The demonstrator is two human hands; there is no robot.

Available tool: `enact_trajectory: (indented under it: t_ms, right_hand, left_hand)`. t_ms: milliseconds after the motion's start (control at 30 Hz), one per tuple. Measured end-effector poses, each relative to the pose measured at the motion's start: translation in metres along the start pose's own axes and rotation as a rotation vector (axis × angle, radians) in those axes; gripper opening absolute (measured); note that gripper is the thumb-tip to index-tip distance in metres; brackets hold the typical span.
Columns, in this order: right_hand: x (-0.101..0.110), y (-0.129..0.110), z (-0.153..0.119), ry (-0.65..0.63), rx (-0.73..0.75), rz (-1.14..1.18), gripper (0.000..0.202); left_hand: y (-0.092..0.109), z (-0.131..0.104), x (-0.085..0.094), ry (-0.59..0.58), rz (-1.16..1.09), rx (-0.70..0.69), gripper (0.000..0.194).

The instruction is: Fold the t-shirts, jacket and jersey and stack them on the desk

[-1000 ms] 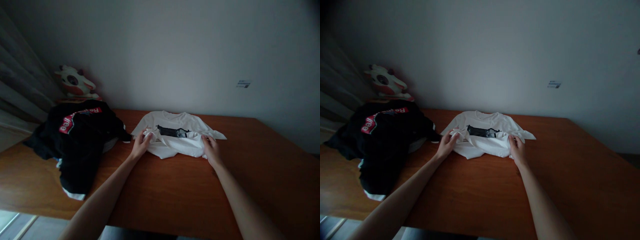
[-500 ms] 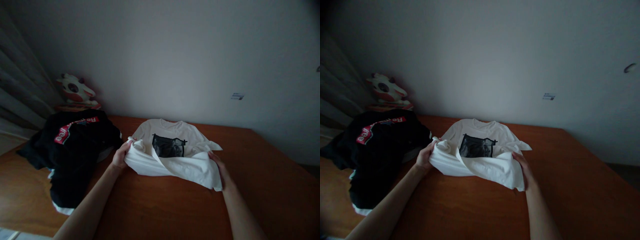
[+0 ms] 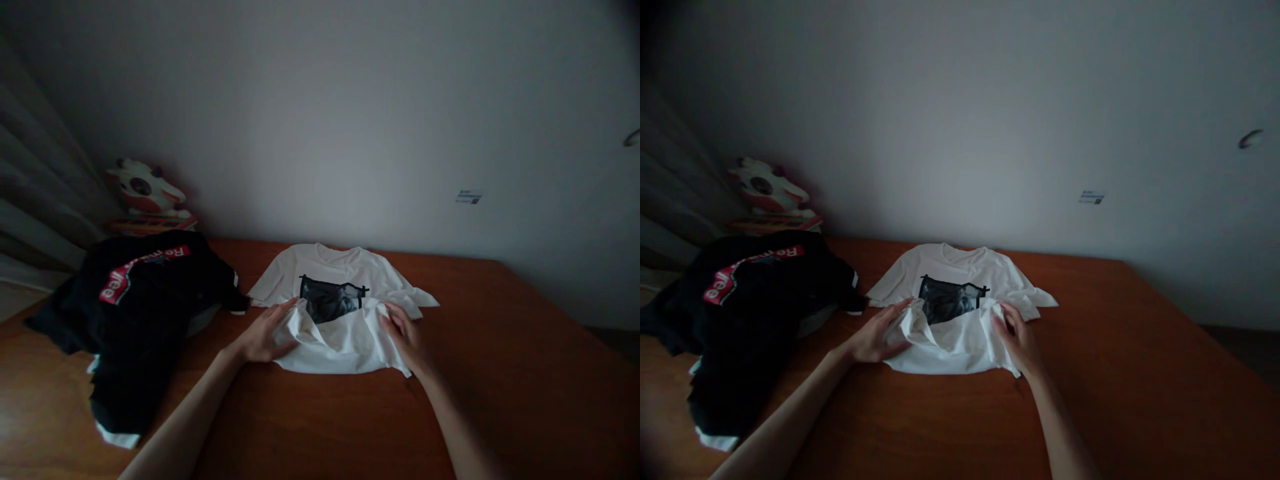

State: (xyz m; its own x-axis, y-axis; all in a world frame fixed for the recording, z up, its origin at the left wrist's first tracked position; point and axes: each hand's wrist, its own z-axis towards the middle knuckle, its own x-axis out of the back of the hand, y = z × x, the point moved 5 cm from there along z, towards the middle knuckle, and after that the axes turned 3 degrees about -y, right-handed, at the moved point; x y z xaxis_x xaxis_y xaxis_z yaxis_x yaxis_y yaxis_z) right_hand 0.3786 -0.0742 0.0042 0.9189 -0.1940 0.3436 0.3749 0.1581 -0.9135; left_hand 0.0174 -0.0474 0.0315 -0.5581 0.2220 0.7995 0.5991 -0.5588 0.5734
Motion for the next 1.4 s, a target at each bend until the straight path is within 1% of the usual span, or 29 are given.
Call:
enact_trajectory:
  t_ms: [67,100,133,167,233,267,333,400,467,500,533,567,633,700,733,800,833,867,900,967,1067,1133,1200,1267,1333,1400]
  right_hand:
    - [-0.004,-0.006,-0.014,-0.176,0.119,-0.130,0.086]
    - [-0.005,-0.009,-0.022,-0.226,0.168,-0.208,0.093]
    - [-0.006,-0.012,-0.030,-0.243,0.201,-0.277,0.095]
    - [-0.005,-0.014,-0.036,-0.234,0.217,-0.330,0.089]
    - [-0.004,-0.018,-0.044,-0.180,0.216,-0.383,0.068]
    - [-0.003,-0.021,-0.046,-0.145,0.214,-0.391,0.058]
    - [0.002,-0.029,-0.050,-0.082,0.210,-0.388,0.044]
    - [0.013,-0.040,-0.054,-0.025,0.178,-0.360,0.039]
    - [0.029,-0.053,-0.060,-0.002,0.102,-0.303,0.041]
    - [0.036,-0.059,-0.064,-0.021,0.053,-0.271,0.043]
    - [0.042,-0.064,-0.068,-0.070,0.004,-0.238,0.044]
    - [0.047,-0.069,-0.074,-0.144,-0.042,-0.208,0.045]
    - [0.051,-0.077,-0.086,-0.333,-0.116,-0.162,0.043]
    - [0.053,-0.081,-0.098,-0.474,-0.149,-0.144,0.040]
    - [0.053,-0.081,-0.102,-0.507,-0.154,-0.144,0.039]
    - [0.054,-0.078,-0.106,-0.508,-0.154,-0.147,0.036]
    - [0.054,-0.075,-0.105,-0.491,-0.157,-0.144,0.036]
    - [0.053,-0.072,-0.103,-0.470,-0.162,-0.140,0.037]
    - [0.053,-0.068,-0.100,-0.443,-0.164,-0.139,0.039]
    - [0.056,-0.058,-0.088,-0.332,-0.125,-0.186,0.043]
    - [0.069,-0.041,-0.068,-0.047,0.023,-0.393,0.054]
    - [0.076,-0.024,-0.060,0.109,0.074,-0.532,0.066]
    - [0.079,-0.001,-0.057,0.187,0.036,-0.659,0.075]
    - [0.078,0.019,-0.057,0.191,-0.046,-0.798,0.079]
    - [0.073,0.035,-0.056,0.126,-0.104,-0.916,0.078]
    - [0.067,0.043,-0.052,0.041,-0.109,-0.987,0.076]
  left_hand:
    - [0.000,0.002,0.000,0.035,-0.007,-0.010,0.078]
    - [-0.001,0.003,0.000,0.052,-0.013,-0.009,0.071]
    - [-0.003,0.003,-0.001,0.069,-0.017,-0.005,0.067]
    - [-0.004,0.003,-0.001,0.086,-0.016,0.002,0.064]
    - [-0.006,0.003,-0.001,0.123,-0.008,0.015,0.060]
    - [-0.005,0.002,0.000,0.142,-0.010,0.020,0.058]
    - [-0.003,-0.001,0.002,0.180,-0.030,0.035,0.055]
    - [0.004,-0.005,0.008,0.215,-0.067,0.058,0.051]
    - [0.013,-0.013,0.019,0.239,-0.122,0.089,0.048]
    - [0.018,-0.019,0.024,0.220,-0.161,0.105,0.047]
    - [0.024,-0.024,0.029,0.169,-0.206,0.122,0.047]
    - [0.031,-0.031,0.033,0.087,-0.253,0.137,0.046]
    - [0.045,-0.045,0.039,-0.115,-0.329,0.161,0.043]
    - [0.057,-0.060,0.044,-0.259,-0.360,0.184,0.039]
    - [0.063,-0.065,0.045,-0.305,-0.368,0.194,0.037]
    - [0.070,-0.071,0.045,-0.365,-0.391,0.192,0.036]
    - [0.071,-0.071,0.043,-0.370,-0.407,0.186,0.037]
    - [0.070,-0.068,0.041,-0.349,-0.417,0.181,0.037]
    - [0.066,-0.063,0.039,-0.301,-0.414,0.183,0.039]
    - [0.051,-0.048,0.036,-0.142,-0.319,0.192,0.042]
    - [0.023,-0.019,0.033,0.107,0.001,0.141,0.043]
    - [0.006,-0.001,0.030,0.212,0.168,0.095,0.043]
    - [-0.012,0.012,0.027,0.239,0.259,0.093,0.048]
    - [-0.033,0.018,0.024,0.206,0.333,0.166,0.059]
    - [-0.057,0.014,0.023,0.157,0.393,0.298,0.073]
    - [-0.080,0.001,0.026,0.118,0.416,0.402,0.083]
